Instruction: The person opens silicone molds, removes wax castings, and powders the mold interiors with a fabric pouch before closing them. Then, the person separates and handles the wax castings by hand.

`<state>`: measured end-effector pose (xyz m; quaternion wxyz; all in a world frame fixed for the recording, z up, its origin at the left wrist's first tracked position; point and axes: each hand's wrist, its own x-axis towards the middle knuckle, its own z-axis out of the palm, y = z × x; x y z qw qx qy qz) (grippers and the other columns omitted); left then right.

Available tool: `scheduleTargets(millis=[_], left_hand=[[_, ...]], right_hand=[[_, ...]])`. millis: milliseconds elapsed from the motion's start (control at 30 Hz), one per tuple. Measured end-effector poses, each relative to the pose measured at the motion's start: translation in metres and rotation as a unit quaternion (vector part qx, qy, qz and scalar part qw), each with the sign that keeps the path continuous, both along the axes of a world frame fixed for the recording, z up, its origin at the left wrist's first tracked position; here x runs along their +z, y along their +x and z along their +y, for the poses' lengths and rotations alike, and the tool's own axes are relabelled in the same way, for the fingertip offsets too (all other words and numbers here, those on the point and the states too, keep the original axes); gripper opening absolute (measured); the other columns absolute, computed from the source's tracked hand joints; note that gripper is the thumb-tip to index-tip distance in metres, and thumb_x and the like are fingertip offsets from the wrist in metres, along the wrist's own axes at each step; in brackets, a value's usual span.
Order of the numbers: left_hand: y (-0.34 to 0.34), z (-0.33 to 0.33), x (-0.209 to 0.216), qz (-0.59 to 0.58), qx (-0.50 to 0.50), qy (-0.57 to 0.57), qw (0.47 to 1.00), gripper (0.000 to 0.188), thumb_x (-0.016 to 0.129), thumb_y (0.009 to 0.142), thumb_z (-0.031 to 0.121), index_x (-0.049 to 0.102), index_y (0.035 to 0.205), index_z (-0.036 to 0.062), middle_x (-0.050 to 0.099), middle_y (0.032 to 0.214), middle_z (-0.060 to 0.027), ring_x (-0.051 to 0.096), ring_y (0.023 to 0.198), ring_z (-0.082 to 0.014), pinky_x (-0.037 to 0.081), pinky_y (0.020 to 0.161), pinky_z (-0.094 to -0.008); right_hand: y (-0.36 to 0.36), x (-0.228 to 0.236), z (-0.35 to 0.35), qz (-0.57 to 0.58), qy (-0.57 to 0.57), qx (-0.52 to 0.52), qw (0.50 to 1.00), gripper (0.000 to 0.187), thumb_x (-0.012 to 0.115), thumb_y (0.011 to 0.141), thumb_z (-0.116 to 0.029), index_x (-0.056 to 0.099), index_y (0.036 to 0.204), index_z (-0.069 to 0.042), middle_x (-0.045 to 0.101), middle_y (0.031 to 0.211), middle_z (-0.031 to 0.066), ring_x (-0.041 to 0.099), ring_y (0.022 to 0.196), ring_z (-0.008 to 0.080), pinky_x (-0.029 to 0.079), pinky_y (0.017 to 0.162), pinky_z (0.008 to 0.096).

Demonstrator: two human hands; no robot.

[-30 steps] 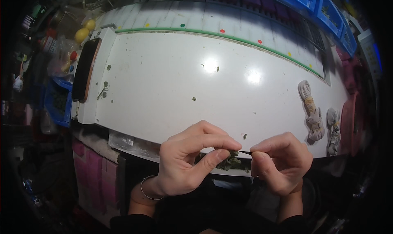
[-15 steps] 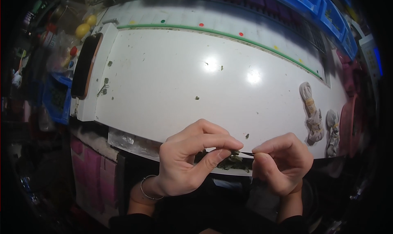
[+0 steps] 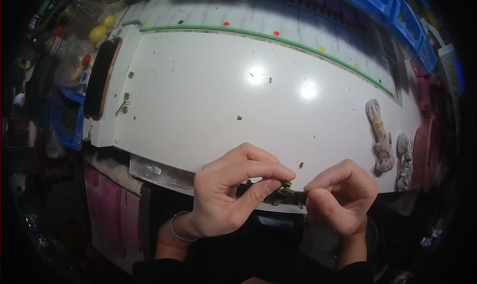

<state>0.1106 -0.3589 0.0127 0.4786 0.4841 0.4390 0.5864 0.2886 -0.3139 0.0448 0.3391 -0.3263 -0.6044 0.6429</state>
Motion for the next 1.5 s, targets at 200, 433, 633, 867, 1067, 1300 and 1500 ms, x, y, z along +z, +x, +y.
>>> scheduleTargets(millis=[200, 433, 633, 867, 1067, 1300, 1500], left_hand=[[0.0, 0.001, -0.002, -0.008, 0.0, -0.008, 1.0, 0.01, 0.059, 0.079, -0.005, 0.065, 0.086, -0.0047, 0.058, 0.082, -0.0112, 0.055, 0.071, -0.0133, 0.043, 0.062, -0.0225], [-0.031, 0.002, -0.013, -0.03, 0.083, -0.032, 0.996, 0.015, 0.053, 0.086, 0.001, 0.058, 0.098, -0.0067, 0.059, 0.084, -0.0087, 0.055, 0.075, -0.0118, 0.045, 0.069, -0.0236], [-0.037, 0.002, -0.019, -0.099, 0.143, -0.041, 0.984, 0.018, 0.051, 0.087, 0.0, 0.056, 0.103, -0.0071, 0.06, 0.085, -0.0102, 0.058, 0.077, -0.0122, 0.048, 0.07, -0.0226], [-0.041, -0.009, -0.019, -0.11, 0.153, -0.09, 0.978, 0.018, 0.051, 0.087, 0.001, 0.055, 0.103, -0.0066, 0.06, 0.086, -0.0106, 0.061, 0.079, -0.0143, 0.052, 0.071, -0.0252], [-0.038, 0.001, -0.022, -0.179, 0.168, -0.102, 0.964, 0.018, 0.051, 0.087, 0.001, 0.052, 0.104, -0.0062, 0.059, 0.091, -0.0124, 0.062, 0.082, -0.019, 0.055, 0.075, -0.0338], [-0.011, 0.01, -0.019, -0.238, 0.162, -0.095, 0.953, 0.017, 0.05, 0.089, 0.002, 0.051, 0.104, -0.0043, 0.059, 0.094, -0.0133, 0.062, 0.088, -0.0209, 0.054, 0.08, -0.0343], [0.004, 0.014, -0.019, -0.25, 0.082, -0.113, 0.958, 0.023, 0.056, 0.088, 0.003, 0.05, 0.108, -0.0075, 0.061, 0.097, -0.0133, 0.06, 0.092, -0.0178, 0.049, 0.086, -0.0302]], right_hand=[[-0.003, -0.003, 0.0, 0.0, 0.007, -0.061, 0.998, 0.007, 0.059, 0.079, 0.01, 0.056, 0.086, 0.01, 0.061, 0.061, 0.0089, 0.055, 0.051, 0.0047, 0.04, 0.044, 0.0156], [-0.025, -0.028, -0.012, -0.109, 0.217, 0.161, 0.956, 0.016, 0.065, 0.075, -0.002, 0.06, 0.09, -0.002, 0.06, 0.068, 0.0072, 0.06, 0.052, 0.0175, 0.045, 0.042, 0.0272], [-0.079, -0.115, -0.054, -0.252, 0.393, 0.235, 0.853, 0.013, 0.054, 0.07, -0.004, 0.056, 0.081, 0.002, 0.055, 0.065, 0.0101, 0.059, 0.055, 0.0259, 0.048, 0.047, 0.0317], [-0.111, -0.15, -0.062, -0.262, 0.256, 0.3, 0.881, 0.011, 0.052, 0.075, -0.005, 0.06, 0.071, 0.002, 0.061, 0.072, 0.0198, 0.062, 0.071, 0.0328, 0.05, 0.06, 0.0429], [-0.085, -0.093, -0.046, -0.281, 0.245, 0.254, 0.893, 0.019, 0.054, 0.086, -0.02, 0.052, 0.078, -0.002, 0.057, 0.066, 0.0111, 0.058, 0.056, 0.0281, 0.047, 0.047, 0.038], [-0.06, -0.04, -0.005, -0.219, 0.346, -0.105, 0.906, 0.026, 0.074, 0.073, -0.012, 0.058, 0.091, -0.001, 0.056, 0.065, 0.0069, 0.054, 0.045, 0.0189, 0.042, 0.04, 0.0262], [-0.043, -0.043, 0.002, -0.188, 0.403, -0.152, 0.883, 0.02, 0.069, 0.075, -0.003, 0.059, 0.093, 0.001, 0.057, 0.066, 0.0084, 0.056, 0.048, 0.0192, 0.043, 0.041, 0.0282]])
